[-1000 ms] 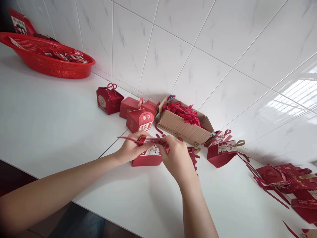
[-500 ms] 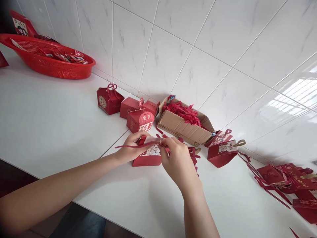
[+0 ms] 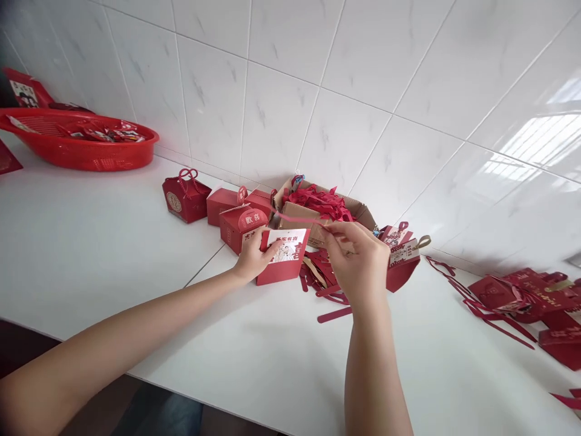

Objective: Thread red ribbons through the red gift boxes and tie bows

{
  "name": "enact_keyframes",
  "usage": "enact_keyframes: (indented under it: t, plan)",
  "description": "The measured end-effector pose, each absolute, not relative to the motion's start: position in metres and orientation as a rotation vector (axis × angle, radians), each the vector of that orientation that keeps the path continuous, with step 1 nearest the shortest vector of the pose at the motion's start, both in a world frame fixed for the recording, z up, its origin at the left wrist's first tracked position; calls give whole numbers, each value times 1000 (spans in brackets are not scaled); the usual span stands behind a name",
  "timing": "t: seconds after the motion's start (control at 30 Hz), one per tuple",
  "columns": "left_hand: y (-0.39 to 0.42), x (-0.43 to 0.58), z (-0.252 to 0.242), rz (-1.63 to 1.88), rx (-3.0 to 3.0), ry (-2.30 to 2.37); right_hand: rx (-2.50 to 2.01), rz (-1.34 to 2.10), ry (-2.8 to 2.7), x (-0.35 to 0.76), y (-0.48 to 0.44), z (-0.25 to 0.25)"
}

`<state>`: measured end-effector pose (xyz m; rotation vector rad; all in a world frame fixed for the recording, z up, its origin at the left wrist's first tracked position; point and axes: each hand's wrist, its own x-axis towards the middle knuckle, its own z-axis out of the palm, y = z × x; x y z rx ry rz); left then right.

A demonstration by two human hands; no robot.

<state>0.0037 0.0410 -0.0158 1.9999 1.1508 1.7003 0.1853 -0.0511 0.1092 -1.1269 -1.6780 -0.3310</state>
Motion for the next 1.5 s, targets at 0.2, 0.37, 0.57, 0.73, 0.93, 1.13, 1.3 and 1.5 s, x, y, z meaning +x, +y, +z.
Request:
enact_keyframes:
  t: [0.2,0.37,0.57,0.73,0.93,1.13,1.3,1.5]
  plan:
    - [60,14,-8,1969,2002,1145,-779,-268,-1934,200,-45,110]
    - [16,-8,66,2248,1930,860,-652,-256,-2009,205,-57,117]
    - [-52,-26,160,1133,2511,712,-595,-227,-2064,201,-73,125]
    - [-54,-21,159,906,2612,706,-642,-291,-2053,196,-81,127]
    - [-40,-19,153,979,2476,564,-657,-261,-2015,194,-78,127]
    - [-32,-21,153,850,2432,523,-621,-177,-2064,193,-71,125]
    - [-24,-15,149,987,2352,523,-580,-227,-2031,188,-64,122]
    - [-21,-12,148,1058,2351,498,-559,-254,-1971,185,-58,118]
